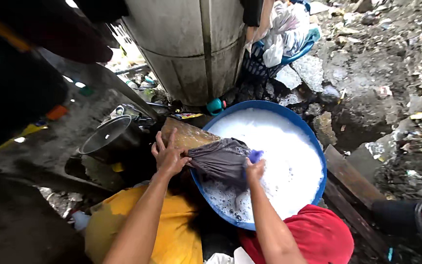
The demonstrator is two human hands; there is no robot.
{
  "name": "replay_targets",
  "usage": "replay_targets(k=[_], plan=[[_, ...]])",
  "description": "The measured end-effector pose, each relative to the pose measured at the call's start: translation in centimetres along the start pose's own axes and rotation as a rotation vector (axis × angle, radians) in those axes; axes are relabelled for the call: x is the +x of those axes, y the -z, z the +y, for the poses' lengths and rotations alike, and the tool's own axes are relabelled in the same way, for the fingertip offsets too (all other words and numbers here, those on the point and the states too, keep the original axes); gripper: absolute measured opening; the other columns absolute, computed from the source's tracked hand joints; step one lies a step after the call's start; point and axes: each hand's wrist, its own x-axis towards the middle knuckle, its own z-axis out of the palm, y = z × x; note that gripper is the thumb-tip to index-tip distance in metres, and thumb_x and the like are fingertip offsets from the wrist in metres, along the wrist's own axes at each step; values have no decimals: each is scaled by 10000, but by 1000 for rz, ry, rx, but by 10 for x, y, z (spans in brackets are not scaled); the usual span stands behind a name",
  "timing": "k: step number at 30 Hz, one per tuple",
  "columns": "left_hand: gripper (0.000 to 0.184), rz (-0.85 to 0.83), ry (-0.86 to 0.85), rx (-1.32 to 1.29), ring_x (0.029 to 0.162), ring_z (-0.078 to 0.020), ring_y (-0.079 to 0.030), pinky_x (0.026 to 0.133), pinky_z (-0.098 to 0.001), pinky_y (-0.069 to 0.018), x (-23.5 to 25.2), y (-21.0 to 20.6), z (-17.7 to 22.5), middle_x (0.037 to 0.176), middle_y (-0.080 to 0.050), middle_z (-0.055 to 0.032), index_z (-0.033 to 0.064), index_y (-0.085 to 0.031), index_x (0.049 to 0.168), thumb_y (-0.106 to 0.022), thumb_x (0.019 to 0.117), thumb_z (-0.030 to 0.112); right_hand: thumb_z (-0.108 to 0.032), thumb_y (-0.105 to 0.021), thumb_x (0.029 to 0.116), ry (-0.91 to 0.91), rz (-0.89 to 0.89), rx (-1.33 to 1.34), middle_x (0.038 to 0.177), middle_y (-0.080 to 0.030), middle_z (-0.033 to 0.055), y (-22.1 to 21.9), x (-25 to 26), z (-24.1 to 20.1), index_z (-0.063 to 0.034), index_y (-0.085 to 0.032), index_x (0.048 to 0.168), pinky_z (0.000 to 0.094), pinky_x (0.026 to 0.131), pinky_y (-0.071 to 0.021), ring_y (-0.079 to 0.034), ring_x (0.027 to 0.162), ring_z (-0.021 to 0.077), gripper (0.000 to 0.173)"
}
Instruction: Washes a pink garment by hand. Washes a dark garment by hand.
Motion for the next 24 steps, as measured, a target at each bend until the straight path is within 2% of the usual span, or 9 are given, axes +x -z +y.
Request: replay_targets(k=[3,5,6,10,12,15,19,21,24], plan=[[201,-3,0,-4,1553,-485,23,1156,-746,-42,-2,3,-1,1734,-114,-59,178,-811,1061,-826,875,250,-352,-740,950,314,-216,6,1156,-695,279,-50,-84,-73,23,-434,1461,601,935,-552,-692,1076,434,704],[245,6,4,-13,1559,-474,17,1160,-746,-58,-4,1,-1,1733,-134,-39,145,-805,1104,-811,858,153,-505,-710,937,407,-360,-184,1054,-730,206,-67,-109,-86,-75,-462,1434,601,842,-566,-723,994,392,702],[233,10,1,-13,1559,-476,21,1162,-745,-57,-3,1,-1,1732,-136,-39,154,-807,1096,-824,868,202,-541,-696,932,413,-351,-219,1048,-735,200,-66,-99,-75,-87,-470,1441,615,830,-565,-725,986,395,719],[178,-26,11,-21,1552,-493,63,1151,-746,-37,-1,2,0,1736,-99,-55,201,-804,1037,-806,894,307,-442,-713,949,91,-48,-124,1253,-665,299,-16,0,30,36,-413,1494,607,1013,-502,-655,1174,449,784],[192,-36,8,-13,1549,-500,62,1146,-749,-41,-2,2,2,1737,-87,-66,204,-802,1053,-808,892,308,-369,-703,975,-71,31,-79,1365,-602,296,10,21,41,47,-360,1510,567,1074,-471,-605,1270,426,760],[206,-24,8,-1,1553,-486,50,1155,-735,-46,1,3,2,1735,-99,-62,217,-802,1076,-803,898,321,-284,-708,979,136,11,111,1314,-619,320,-14,-16,-21,66,-383,1494,583,1050,-493,-622,1222,452,702],[243,-9,-6,-7,1560,-480,39,1158,-749,-53,-3,1,-1,1735,-120,-44,161,-793,1130,-771,900,233,-452,-715,954,484,-322,-74,1037,-719,250,-66,-104,-102,-24,-455,1441,625,811,-566,-715,968,439,698],[174,-11,-8,-36,1558,-479,64,1155,-749,-31,0,1,0,1738,-101,-45,178,-803,1053,-798,896,254,-517,-686,954,486,-300,-146,1037,-714,256,-56,-71,-76,-55,-454,1447,651,782,-563,-711,951,453,714],[169,-30,8,-43,1552,-486,80,1152,-746,-19,0,1,2,1738,-85,-51,213,-803,1038,-802,895,302,-433,-722,945,212,-23,-101,1270,-644,321,-14,20,13,30,-448,1478,648,1006,-491,-635,1181,483,757]])
